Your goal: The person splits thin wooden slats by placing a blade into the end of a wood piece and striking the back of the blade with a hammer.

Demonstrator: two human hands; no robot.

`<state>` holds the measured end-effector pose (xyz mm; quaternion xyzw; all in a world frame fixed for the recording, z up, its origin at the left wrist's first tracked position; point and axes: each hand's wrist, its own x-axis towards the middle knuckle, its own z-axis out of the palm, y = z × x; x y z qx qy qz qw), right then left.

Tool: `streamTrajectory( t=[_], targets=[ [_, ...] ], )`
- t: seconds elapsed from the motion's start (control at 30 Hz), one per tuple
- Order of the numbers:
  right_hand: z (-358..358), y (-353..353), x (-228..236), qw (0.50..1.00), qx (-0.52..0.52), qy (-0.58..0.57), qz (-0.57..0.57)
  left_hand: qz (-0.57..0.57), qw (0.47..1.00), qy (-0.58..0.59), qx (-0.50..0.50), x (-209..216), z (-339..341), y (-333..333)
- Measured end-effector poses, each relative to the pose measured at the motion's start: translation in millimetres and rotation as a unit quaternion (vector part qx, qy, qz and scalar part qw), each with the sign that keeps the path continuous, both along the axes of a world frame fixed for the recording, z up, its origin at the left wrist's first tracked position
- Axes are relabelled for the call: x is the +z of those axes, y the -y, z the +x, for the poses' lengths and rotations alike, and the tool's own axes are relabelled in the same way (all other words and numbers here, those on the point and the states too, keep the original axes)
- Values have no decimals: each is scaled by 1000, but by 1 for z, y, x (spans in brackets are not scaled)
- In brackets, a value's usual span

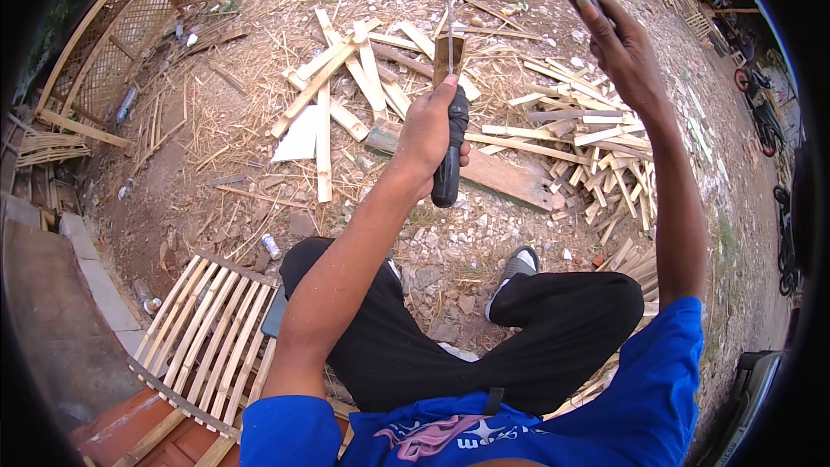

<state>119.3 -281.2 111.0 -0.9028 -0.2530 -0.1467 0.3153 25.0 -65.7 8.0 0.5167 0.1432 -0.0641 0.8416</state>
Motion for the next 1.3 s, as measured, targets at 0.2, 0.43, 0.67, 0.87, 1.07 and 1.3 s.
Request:
streamTrajectory(
  t=[0.2, 0.43, 0.67, 0.87, 1.07, 1.3],
  targets=[
    [24, 5, -53, 987, 7, -49, -155, -23, 999, -15, -15, 0, 1, -4],
    [10, -4, -22, 984, -25, -42, -174, 1, 1000, -6, -2, -3, 1, -4],
    [18, -2, 2, 995, 48, -34, 82, 34, 999, -5, 3, 3, 2, -2],
    [9, 1, -61, 971, -16, -149, -189, -18, 998, -7, 56, -2, 7, -17],
    [-1, 8, -47, 968, -40, -154, -196, 7, 998, -5, 57, -4, 3, -21],
    [-8, -24, 40, 994, 17, -33, 103, 36, 998, 2, 51, -1, 5, -14]
  ],
)
